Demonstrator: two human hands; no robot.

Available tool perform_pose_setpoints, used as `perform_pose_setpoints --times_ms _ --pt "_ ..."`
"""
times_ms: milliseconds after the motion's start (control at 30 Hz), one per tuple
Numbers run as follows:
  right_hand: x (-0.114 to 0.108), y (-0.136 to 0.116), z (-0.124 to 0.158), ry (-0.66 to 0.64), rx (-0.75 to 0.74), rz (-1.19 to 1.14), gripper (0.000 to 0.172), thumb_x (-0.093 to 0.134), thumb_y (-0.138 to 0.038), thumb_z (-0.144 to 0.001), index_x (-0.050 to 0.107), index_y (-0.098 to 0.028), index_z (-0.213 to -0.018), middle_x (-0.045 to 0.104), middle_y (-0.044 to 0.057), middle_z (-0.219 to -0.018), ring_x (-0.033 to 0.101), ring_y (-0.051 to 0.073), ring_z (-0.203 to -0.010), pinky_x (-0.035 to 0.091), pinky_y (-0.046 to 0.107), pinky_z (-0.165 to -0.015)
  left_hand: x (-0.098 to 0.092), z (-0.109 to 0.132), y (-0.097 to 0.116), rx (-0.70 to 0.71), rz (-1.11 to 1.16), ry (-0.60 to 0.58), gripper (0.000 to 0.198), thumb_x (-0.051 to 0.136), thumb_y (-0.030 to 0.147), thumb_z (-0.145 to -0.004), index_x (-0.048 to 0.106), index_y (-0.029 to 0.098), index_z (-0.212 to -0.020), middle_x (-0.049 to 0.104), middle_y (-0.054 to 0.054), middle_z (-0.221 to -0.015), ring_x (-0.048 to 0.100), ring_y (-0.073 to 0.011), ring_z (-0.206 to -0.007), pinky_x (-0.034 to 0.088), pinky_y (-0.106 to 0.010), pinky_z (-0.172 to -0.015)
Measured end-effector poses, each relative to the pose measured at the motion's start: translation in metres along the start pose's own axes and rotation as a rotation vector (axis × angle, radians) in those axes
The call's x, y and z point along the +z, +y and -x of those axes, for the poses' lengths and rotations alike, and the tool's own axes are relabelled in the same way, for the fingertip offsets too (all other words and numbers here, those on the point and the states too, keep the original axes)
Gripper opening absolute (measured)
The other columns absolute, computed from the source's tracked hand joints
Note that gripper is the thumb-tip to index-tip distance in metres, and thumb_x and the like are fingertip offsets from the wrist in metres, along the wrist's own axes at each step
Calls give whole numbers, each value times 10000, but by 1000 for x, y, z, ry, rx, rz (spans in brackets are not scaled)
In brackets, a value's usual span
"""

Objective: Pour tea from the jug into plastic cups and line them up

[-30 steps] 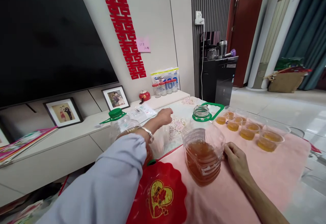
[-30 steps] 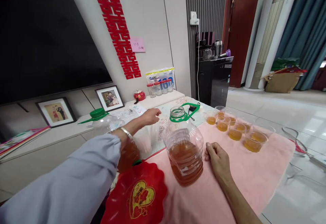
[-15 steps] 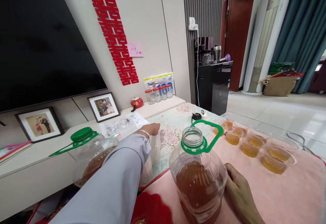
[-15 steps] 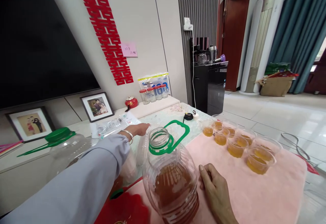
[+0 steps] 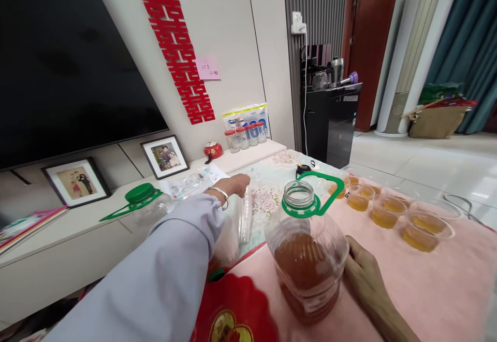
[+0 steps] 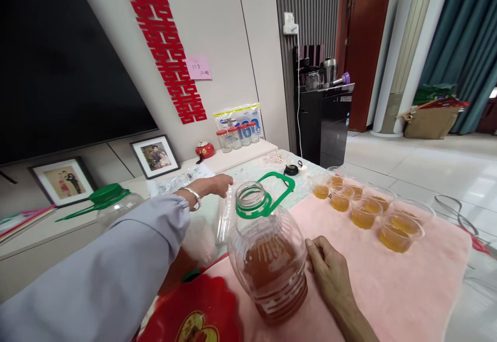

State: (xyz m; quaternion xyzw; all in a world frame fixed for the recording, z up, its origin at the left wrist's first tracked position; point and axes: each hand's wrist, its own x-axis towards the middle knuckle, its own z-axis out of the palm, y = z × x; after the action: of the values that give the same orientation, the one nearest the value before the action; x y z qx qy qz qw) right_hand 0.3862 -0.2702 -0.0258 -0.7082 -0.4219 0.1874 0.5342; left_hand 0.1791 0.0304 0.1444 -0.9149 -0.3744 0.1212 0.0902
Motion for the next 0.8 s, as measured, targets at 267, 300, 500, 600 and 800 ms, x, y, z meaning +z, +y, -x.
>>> perform_pose_setpoints --times_ms 267,300,500,600,800 --pt "-1 12 -3 15 -11 3 357 624 -527 -1007 678 -197 -883 684 -34 -797 646 126 -680 564 307 -662 -40 54 35 -8 -82 -170 225 676 115 -939 698 88 -1161 706 -84 -1156 671 -188 -1142 572 -419 -1076" --pt "-1 12 -3 13 -10 8 343 630 -512 -1008 679 -195 -888 681 -36 -796 644 123 -675 566 305 -659 -42 59 37 -3 -71 -169 238 679 129 -939 698 96 -1174 707 -85 -1159 670 -191 -1147 568 -420 -1077" --pt "-3 12 -3 7 0 25 315 641 -479 -1011 676 -192 -886 680 -38 -798 638 114 -664 571 297 -653 -45 98 48 -43 14 -84 341 590 80 -924 698 158 -1238 702 -82 -1234 665 -219 -1178 574 -392 -1011" --pt "-2 13 -4 9 3 32 305 643 -478 -1010 684 -191 -912 694 -29 -832 648 118 -685 577 303 -664 -40 116 55 -62 22 -35 356 558 73 -910 705 185 -1215 703 -83 -1242 668 -250 -1181 571 -364 -946" --pt "0 19 -7 16 5 53 280 654 -462 -1005 704 -188 -1031 732 5 -976 696 153 -807 602 338 -729 -33 139 63 3 -17 42 338 503 62 -929 672 161 -1204 673 -99 -1276 611 -293 -1273 548 -415 -996"
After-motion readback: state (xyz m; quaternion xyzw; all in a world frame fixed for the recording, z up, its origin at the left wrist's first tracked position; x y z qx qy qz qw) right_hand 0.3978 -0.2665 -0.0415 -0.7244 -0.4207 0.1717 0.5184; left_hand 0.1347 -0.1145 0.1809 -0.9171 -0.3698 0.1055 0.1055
